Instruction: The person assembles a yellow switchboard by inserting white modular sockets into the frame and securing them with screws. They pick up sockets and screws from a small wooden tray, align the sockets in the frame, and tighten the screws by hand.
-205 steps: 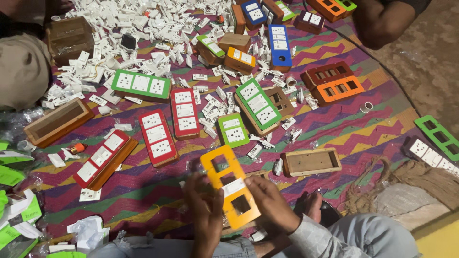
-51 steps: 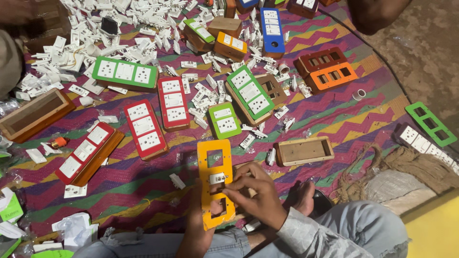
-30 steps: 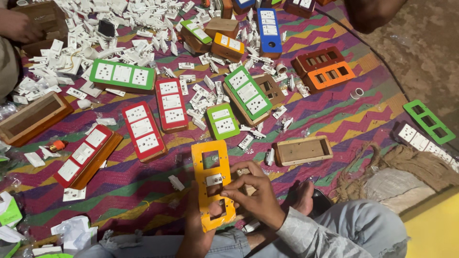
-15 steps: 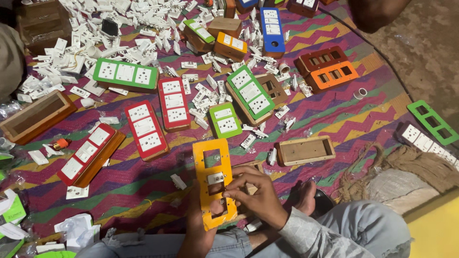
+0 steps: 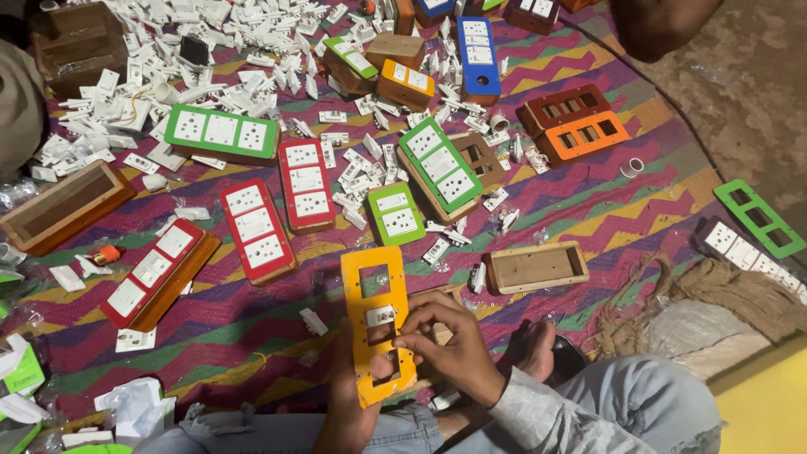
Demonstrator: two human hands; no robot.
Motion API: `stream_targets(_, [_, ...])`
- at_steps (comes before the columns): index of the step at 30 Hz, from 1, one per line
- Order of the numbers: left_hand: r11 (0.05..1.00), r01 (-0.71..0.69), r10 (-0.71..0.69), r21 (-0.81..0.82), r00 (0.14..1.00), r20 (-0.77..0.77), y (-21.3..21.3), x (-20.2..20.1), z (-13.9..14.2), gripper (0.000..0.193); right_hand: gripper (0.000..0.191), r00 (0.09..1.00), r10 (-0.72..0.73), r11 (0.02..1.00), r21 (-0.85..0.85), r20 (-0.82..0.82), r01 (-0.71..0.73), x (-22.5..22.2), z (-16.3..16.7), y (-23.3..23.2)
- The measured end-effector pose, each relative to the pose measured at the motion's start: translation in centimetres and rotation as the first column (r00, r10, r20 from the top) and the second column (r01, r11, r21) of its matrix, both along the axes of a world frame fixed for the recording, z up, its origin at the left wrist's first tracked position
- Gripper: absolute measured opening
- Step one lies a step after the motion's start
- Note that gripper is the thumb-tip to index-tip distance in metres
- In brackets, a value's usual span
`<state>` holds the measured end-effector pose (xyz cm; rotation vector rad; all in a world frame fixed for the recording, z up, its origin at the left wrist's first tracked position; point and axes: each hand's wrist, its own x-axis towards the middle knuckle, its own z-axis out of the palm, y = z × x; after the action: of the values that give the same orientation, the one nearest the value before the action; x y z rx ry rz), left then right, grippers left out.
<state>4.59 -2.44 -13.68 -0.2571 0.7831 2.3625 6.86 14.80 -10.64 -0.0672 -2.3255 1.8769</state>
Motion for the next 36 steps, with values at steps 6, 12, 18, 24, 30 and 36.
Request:
stream_targets(6, [1.0,0.013,-0.013,-0.014,1.0,-0.006,0.0,-0.1,0.7,0.071,0.04,1.0,-0.022,0.998,0.05,-0.018,0.023,0.1,0.2,-0.4])
stream_targets(12, [0.998,0.008,-0.006,-0.057,0.999,0.038,0.0,0.1,0.5,0.069,0.018,0.999,-0.029,0.997,0.067,-0.045,0.032,0.0,-0.1,-0.2])
stream_targets(18, [0.999,0.018,-0.016,-0.051,0.999,0.037,0.0,0.0,0.8,0.07,0.038,0.997,-0.049,0.996,0.073,-0.053,0.053,0.0,0.9,-0.6])
stream_targets(24, [0.999,0.005,-0.003,-0.032,0.997,0.074,-0.1,0.0,0.3,0.067,0.037,0.998,-0.038,0.995,0.091,-0.051,0.042,-0.1,1.3,-0.6])
stream_targets(30, [0.999,0.019,-0.017,-0.045,0.999,0.032,0.0,0.0,0.6,0.069,0.035,0.999,-0.039,0.997,0.068,-0.031,0.041,0.0,0.9,-0.5])
stream_targets(36, [0.998,0.024,-0.023,-0.058,1.0,0.003,0.1,-0.1,1.3,0.071,0.034,0.999,-0.032,0.999,0.025,-0.01,0.033,-0.1,0.7,-0.4])
